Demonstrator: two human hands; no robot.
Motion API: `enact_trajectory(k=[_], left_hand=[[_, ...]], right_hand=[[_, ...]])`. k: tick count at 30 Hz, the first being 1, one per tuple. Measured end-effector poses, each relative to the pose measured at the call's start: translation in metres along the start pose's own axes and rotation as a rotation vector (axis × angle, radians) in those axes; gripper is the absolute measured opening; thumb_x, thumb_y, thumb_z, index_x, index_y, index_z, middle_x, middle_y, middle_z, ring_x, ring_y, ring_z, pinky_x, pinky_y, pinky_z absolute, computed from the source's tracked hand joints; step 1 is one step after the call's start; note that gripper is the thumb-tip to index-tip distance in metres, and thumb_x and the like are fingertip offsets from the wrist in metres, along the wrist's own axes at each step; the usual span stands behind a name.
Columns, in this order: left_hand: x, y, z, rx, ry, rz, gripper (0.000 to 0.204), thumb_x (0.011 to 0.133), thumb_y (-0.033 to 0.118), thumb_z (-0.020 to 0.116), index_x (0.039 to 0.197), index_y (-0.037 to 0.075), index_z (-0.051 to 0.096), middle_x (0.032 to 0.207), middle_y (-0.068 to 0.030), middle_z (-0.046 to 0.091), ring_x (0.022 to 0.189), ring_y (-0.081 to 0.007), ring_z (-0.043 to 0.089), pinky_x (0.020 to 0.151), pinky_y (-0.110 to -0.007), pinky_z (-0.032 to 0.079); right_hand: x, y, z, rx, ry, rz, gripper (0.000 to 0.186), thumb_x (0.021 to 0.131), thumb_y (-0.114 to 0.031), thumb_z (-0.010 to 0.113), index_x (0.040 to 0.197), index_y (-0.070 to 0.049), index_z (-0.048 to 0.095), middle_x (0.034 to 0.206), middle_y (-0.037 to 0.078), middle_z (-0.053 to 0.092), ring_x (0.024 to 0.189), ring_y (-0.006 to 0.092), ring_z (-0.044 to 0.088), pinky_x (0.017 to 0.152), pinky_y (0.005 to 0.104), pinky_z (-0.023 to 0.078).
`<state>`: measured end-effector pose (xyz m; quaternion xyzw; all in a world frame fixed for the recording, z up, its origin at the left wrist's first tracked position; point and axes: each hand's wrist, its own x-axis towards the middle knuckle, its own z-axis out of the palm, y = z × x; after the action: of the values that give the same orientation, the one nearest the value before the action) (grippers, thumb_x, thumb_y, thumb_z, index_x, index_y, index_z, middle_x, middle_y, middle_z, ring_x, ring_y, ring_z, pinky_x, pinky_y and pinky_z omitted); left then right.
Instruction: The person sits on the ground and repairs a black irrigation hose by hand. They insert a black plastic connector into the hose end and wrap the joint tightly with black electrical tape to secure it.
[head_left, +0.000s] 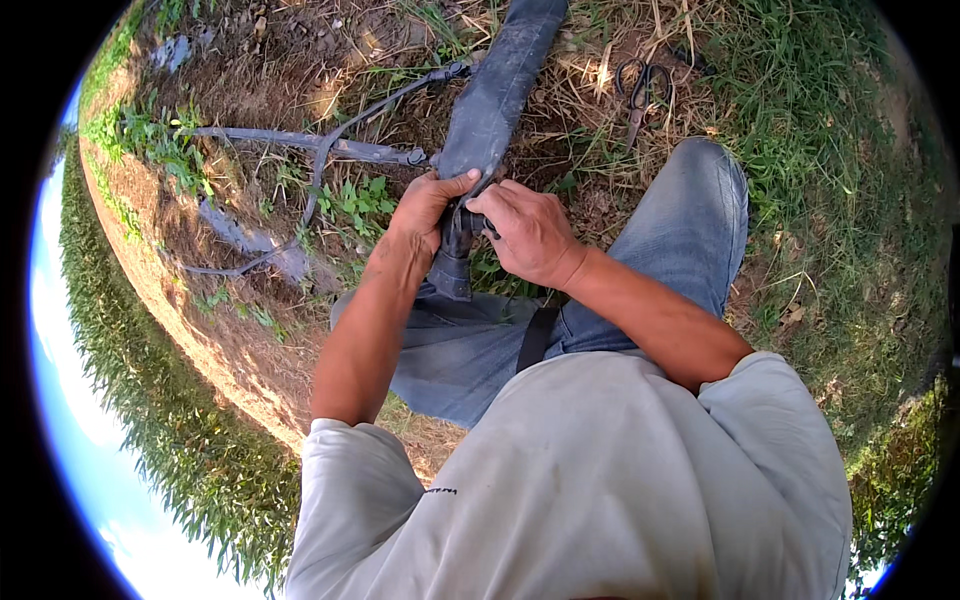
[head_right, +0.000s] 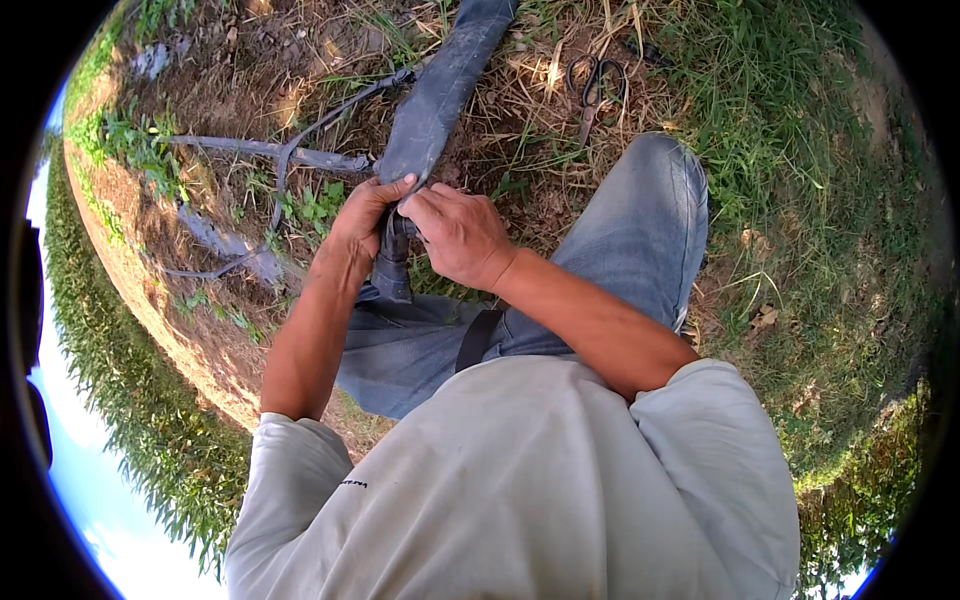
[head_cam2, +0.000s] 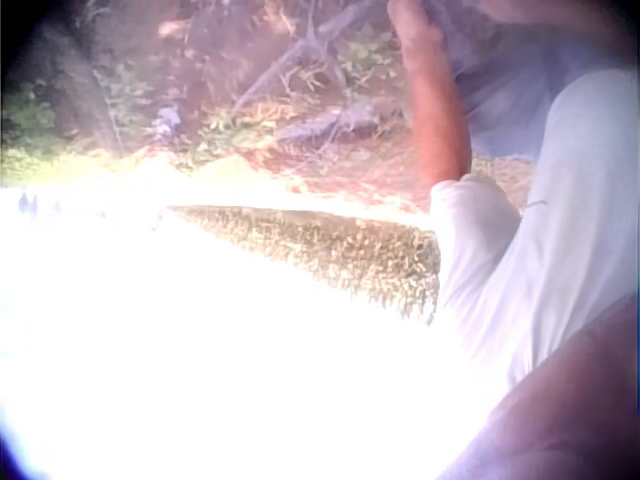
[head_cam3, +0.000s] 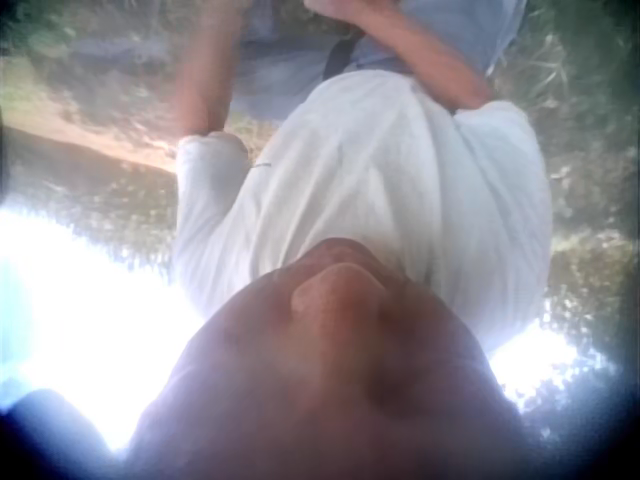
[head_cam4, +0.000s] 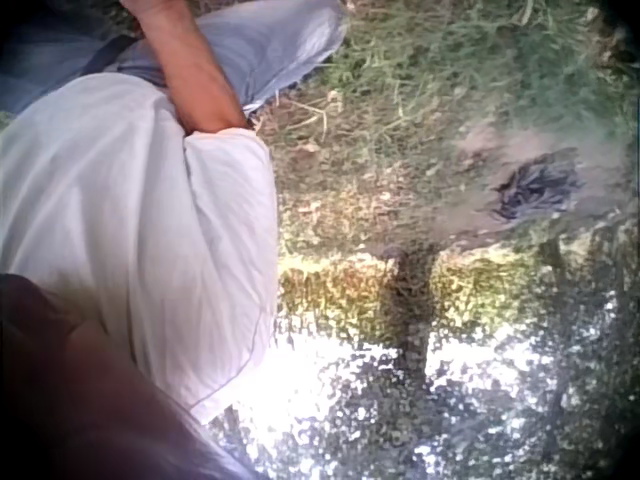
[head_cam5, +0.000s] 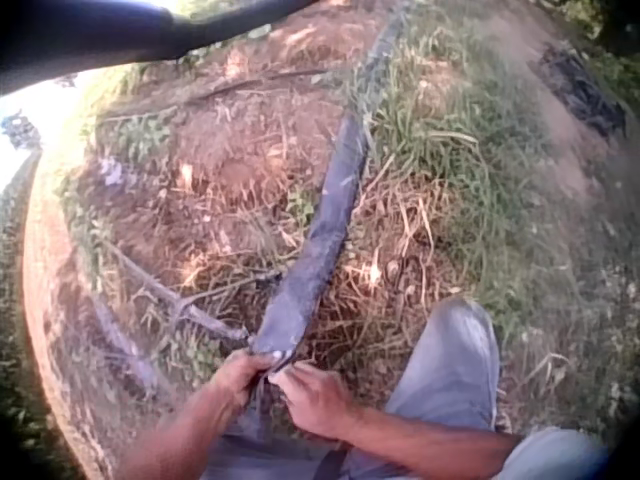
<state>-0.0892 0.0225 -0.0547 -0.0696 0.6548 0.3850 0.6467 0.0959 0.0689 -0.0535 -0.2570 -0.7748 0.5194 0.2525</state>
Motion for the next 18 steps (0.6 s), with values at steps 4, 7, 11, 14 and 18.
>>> enact_trajectory(k=[4, 7, 11, 14, 18], left_hand=[[0.01, 0.009, 0.005, -0.194, -0.044, 0.092, 0.027, 0.1, 0.015, 0.073, 0.119, -0.002, 0.064, 0.104, -0.0107, 0.074, 0.081, -0.0199, 0.072, 0.075, -0.036, 0.061], [-0.011, 0.029, 0.003, -0.173, -0.121, 0.06, 0.03, 0.103, 0.027, 0.069, 0.118, 0.001, 0.066, 0.101, -0.0107, 0.076, 0.082, -0.0194, 0.075, 0.077, -0.035, 0.064], [-0.003, 0.024, 0.006, -0.246, -0.088, 0.084, 0.027, 0.101, 0.036, 0.072, 0.097, 0.01, 0.07, 0.077, -0.0017, 0.068, 0.062, -0.0132, 0.063, 0.057, -0.029, 0.054], [0.006, 0.022, 0.003, -0.323, -0.11, 0.083, 0.027, 0.103, 0.034, 0.07, 0.104, 0.007, 0.07, 0.086, -0.0038, 0.071, 0.068, -0.0145, 0.067, 0.063, -0.031, 0.058], [0.014, 0.018, 0.001, -0.298, -0.19, 0.155, 0.034, 0.105, 0.033, 0.066, 0.117, 0.001, 0.067, 0.103, -0.0096, 0.075, 0.084, -0.0191, 0.075, 0.076, -0.036, 0.065]], right_hand=[[0.0, -0.037, 0.021, 0.031, -0.015, -0.206, 0.028, 0.079, 0.0, 0.068, 0.106, -0.008, 0.067, 0.089, 0.006, 0.064, 0.088, 0.0257, 0.065, 0.071, 0.0392, 0.055], [-0.003, -0.017, -0.013, 0.011, 0.163, -0.021, 0.048, 0.069, 0.007, 0.076, 0.114, -0.005, 0.063, 0.098, 0.013, 0.067, 0.09, 0.0353, 0.066, 0.077, 0.0446, 0.055], [-0.008, -0.002, -0.031, -0.008, 0.138, 0.194, 0.043, 0.08, -0.006, 0.075, 0.12, -0.004, 0.059, 0.106, 0.016, 0.07, 0.1, 0.0365, 0.069, 0.087, 0.0442, 0.056], [0.002, -0.005, -0.028, 0.03, 0.139, 0.219, 0.043, 0.083, -0.011, 0.075, 0.121, -0.003, 0.059, 0.107, 0.018, 0.07, 0.102, 0.0373, 0.069, 0.09, 0.0446, 0.056], [0.01, 0.002, -0.009, 0.206, 0.152, 0.301, 0.04, 0.087, -0.014, 0.074, 0.121, -0.001, 0.058, 0.106, 0.02, 0.07, 0.101, 0.0384, 0.07, 0.09, 0.0433, 0.055]])
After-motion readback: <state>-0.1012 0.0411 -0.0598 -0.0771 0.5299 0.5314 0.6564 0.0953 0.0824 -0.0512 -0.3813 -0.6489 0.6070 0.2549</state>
